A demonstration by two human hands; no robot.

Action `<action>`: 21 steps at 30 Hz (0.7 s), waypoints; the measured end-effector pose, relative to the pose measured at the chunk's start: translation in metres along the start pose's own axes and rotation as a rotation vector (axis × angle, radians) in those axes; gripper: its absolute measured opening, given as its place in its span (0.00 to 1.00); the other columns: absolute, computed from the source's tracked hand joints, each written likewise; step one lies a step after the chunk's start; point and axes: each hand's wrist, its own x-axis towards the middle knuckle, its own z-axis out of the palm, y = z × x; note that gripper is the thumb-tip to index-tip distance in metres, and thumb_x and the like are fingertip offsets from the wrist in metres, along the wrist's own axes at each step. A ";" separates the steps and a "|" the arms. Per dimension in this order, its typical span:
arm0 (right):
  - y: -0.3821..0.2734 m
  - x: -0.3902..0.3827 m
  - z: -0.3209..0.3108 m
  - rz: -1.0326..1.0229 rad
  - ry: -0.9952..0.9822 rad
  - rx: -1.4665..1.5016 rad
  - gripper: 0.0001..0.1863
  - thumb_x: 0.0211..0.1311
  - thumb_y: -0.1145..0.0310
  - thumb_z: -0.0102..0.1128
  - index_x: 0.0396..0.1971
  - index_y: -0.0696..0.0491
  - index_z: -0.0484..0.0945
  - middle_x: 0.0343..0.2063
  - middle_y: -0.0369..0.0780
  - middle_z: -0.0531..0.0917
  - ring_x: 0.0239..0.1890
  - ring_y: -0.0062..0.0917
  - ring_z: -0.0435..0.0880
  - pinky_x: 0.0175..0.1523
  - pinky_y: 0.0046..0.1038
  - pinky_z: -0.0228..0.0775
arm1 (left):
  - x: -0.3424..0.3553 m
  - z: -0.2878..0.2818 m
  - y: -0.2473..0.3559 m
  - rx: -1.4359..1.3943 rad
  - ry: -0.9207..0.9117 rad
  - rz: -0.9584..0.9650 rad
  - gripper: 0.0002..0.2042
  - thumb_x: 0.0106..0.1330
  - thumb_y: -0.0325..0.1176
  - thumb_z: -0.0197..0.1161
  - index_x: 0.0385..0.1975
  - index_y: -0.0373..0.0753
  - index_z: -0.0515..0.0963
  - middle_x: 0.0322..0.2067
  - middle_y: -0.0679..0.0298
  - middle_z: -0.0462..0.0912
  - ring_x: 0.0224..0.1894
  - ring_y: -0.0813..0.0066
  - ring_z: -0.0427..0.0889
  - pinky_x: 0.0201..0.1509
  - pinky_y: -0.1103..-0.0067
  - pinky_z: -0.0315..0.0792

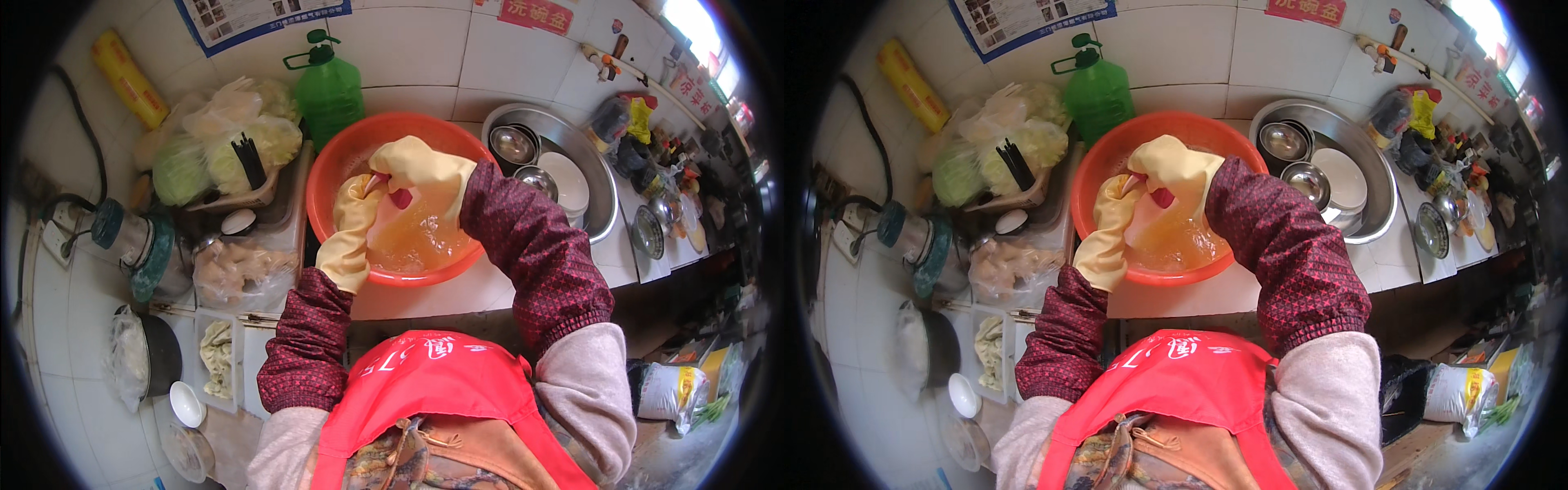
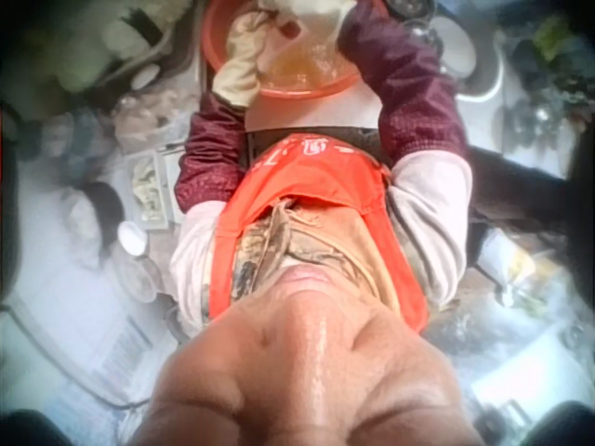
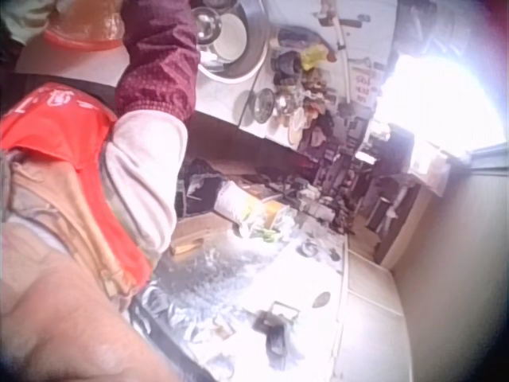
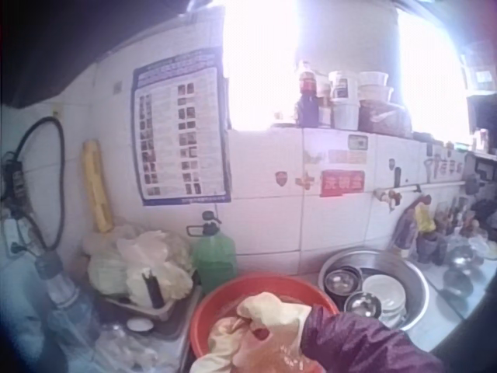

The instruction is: The person washes various dishes in a red basin using a pink sponge. They scrub plates, bowls, and metal cups, then place the cleaned items into a larger metal basin nearby.

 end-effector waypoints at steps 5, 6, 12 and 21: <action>0.024 -0.041 -0.004 -0.177 0.181 0.277 0.15 0.55 0.74 0.76 0.45 0.55 0.91 0.50 0.48 0.87 0.55 0.48 0.87 0.58 0.43 0.80 | -0.008 0.003 0.014 -0.245 -0.016 -0.052 0.09 0.76 0.34 0.74 0.50 0.37 0.89 0.39 0.72 0.90 0.42 0.82 0.85 0.47 0.77 0.79; 0.030 -0.056 0.000 -0.326 0.289 0.250 0.16 0.57 0.74 0.76 0.47 0.54 0.92 0.51 0.48 0.87 0.57 0.48 0.86 0.60 0.44 0.80 | -0.010 0.004 0.015 -0.310 -0.015 -0.109 0.11 0.76 0.33 0.74 0.52 0.37 0.89 0.41 0.70 0.90 0.43 0.81 0.86 0.49 0.77 0.79; 0.057 -0.080 0.069 0.611 0.103 1.369 0.17 0.71 0.71 0.71 0.56 0.59 0.90 0.48 0.42 0.94 0.51 0.29 0.92 0.59 0.33 0.83 | -0.007 0.003 0.021 -0.191 -0.023 -0.088 0.16 0.75 0.30 0.74 0.58 0.34 0.86 0.49 0.64 0.92 0.49 0.76 0.89 0.56 0.76 0.82; 0.041 -0.045 0.017 0.022 0.236 -0.137 0.12 0.56 0.71 0.74 0.41 0.53 0.91 0.36 0.50 0.91 0.42 0.48 0.91 0.47 0.45 0.81 | -0.010 0.006 0.011 -0.351 -0.183 -0.143 0.12 0.76 0.27 0.69 0.57 0.36 0.86 0.47 0.68 0.91 0.49 0.78 0.88 0.56 0.77 0.80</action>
